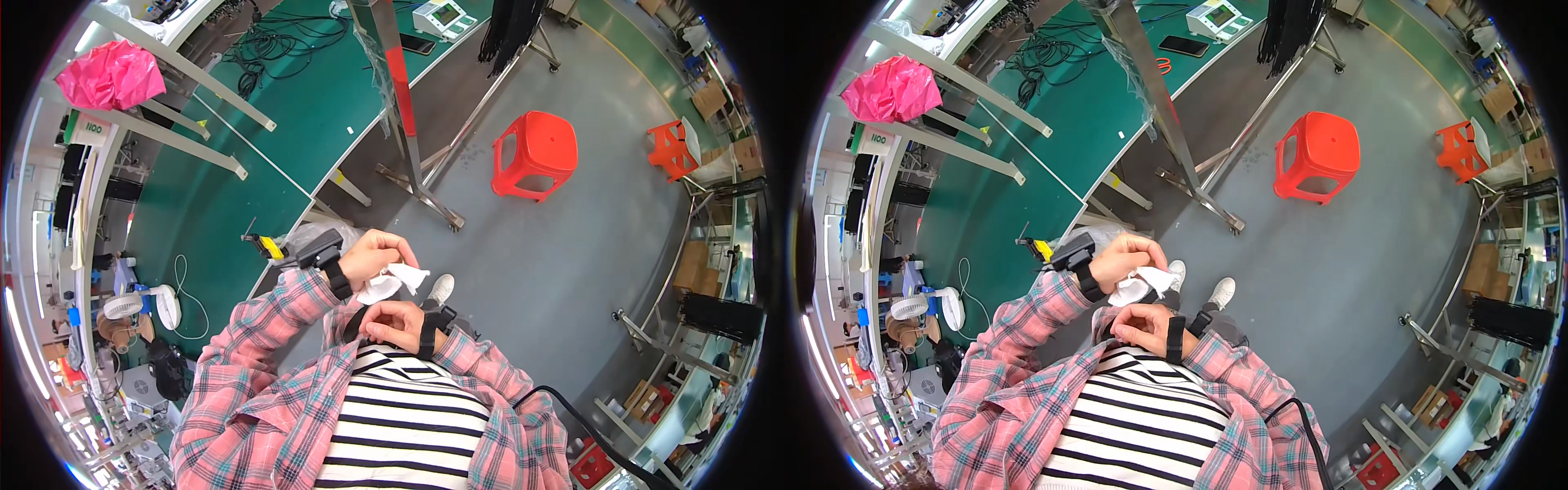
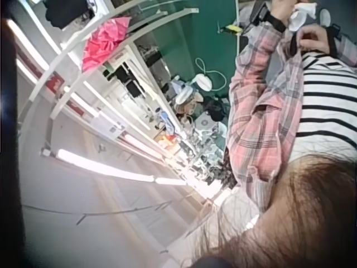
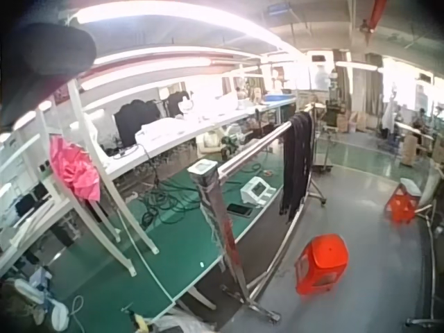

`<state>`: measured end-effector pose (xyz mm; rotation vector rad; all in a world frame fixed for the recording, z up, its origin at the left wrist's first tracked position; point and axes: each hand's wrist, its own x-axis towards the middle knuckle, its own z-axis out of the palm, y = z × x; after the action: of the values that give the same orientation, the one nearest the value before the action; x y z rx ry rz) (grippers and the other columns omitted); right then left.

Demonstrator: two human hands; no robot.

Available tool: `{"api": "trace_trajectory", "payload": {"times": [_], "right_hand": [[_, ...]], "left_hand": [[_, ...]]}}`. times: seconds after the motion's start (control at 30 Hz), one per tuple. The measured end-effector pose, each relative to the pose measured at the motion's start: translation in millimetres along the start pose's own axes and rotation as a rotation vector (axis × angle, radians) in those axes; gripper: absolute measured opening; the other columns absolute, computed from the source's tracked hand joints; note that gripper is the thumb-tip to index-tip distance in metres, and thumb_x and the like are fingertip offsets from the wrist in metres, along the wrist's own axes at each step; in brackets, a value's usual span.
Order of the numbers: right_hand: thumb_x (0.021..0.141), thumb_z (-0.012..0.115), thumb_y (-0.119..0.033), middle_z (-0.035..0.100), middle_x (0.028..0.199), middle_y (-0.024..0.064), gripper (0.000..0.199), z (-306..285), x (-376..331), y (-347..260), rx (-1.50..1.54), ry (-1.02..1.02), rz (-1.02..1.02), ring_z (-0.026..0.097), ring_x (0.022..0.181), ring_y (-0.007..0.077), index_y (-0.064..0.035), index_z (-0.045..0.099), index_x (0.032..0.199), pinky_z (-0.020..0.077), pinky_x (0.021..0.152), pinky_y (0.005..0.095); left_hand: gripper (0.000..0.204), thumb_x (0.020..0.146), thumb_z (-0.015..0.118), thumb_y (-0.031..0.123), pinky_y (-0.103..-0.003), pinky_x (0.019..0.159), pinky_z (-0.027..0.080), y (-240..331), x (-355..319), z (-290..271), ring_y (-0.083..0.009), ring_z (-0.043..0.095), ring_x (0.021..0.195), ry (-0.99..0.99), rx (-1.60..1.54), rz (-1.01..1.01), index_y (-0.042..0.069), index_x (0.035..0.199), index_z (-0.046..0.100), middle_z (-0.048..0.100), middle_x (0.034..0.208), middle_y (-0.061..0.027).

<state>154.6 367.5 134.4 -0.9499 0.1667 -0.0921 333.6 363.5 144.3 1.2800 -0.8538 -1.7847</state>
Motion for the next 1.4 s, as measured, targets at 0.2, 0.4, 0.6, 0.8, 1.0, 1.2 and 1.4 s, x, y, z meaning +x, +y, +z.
{"api": "trace_trajectory", "payload": {"times": [0.2,0.4,0.6,0.8,1.0,1.2,1.4], "right_hand": [[0.092,0.058,-0.015,0.062,0.091,0.0028,0.014,-2,1,-3,-0.112,-0.017,0.073,0.057,0.080,0.0085,-0.0019,0.061,0.099,0.0475,0.072,0.0222],[0.089,0.060,-0.017,0.065,0.093,0.0033,0.016,-10,3,9,-0.401,-0.006,-0.123,0.060,0.087,0.0119,-0.0067,0.063,0.101,0.0484,0.080,0.0267],[0.088,0.063,-0.023,0.066,0.100,0.0033,0.023,-1,12,33,-0.547,-0.047,-0.048,0.060,0.096,0.0146,-0.0089,0.064,0.106,0.0468,0.089,0.0282],[0.087,0.062,-0.034,0.065,0.108,0.0043,0.033,1,6,28,-0.602,-0.026,0.143,0.059,0.104,0.0181,-0.0127,0.064,0.113,0.0421,0.098,0.0290],[0.087,0.062,-0.039,0.064,0.111,0.0041,0.040,0,4,23,-0.749,0.017,-0.058,0.058,0.107,0.0207,-0.0145,0.061,0.119,0.0407,0.100,0.0299],[0.086,0.065,-0.036,0.065,0.111,0.0048,0.046,7,5,24,-0.641,0.036,-0.012,0.060,0.105,0.0213,-0.0125,0.055,0.124,0.0427,0.098,0.0319],[0.086,0.066,-0.033,0.065,0.102,0.0061,0.040,11,10,16,-0.416,0.015,0.105,0.061,0.096,0.0215,-0.0087,0.058,0.117,0.0455,0.092,0.0332]], "left_hand": [[0.017,0.085,0.061,0.013,-0.022,0.069,0.046,15,-9,28,-0.0114,0.060,0.080,-0.197,-0.031,-0.079,-0.001,0.094,0.065,0.062,0.084,-0.0017],[0.020,0.080,0.070,0.016,-0.025,0.073,0.046,38,-13,36,-0.0143,0.059,0.077,-0.502,0.528,-0.016,-0.001,0.090,0.066,0.060,0.079,-0.0026],[0.023,0.079,0.072,0.016,-0.025,0.075,0.046,5,8,48,-0.0136,0.057,0.076,-0.361,0.458,0.070,0.000,0.093,0.066,0.059,0.079,-0.0030],[0.028,0.077,0.073,0.015,-0.025,0.075,0.046,-9,12,53,-0.0101,0.055,0.080,-0.386,0.167,-0.396,0.000,0.099,0.064,0.061,0.083,-0.0024],[0.034,0.078,0.072,0.015,-0.024,0.077,0.046,-20,6,53,-0.0080,0.056,0.086,-0.235,0.355,-0.123,0.000,0.107,0.061,0.065,0.094,-0.0028],[0.031,0.081,0.069,0.015,-0.024,0.079,0.045,-14,1,48,-0.0083,0.056,0.090,-0.266,0.310,-0.209,0.000,0.108,0.062,0.065,0.102,-0.0033],[0.030,0.087,0.060,0.017,-0.023,0.082,0.044,-9,1,41,-0.0083,0.056,0.094,-0.406,0.093,-0.289,0.000,0.112,0.061,0.063,0.105,-0.0033]]}}
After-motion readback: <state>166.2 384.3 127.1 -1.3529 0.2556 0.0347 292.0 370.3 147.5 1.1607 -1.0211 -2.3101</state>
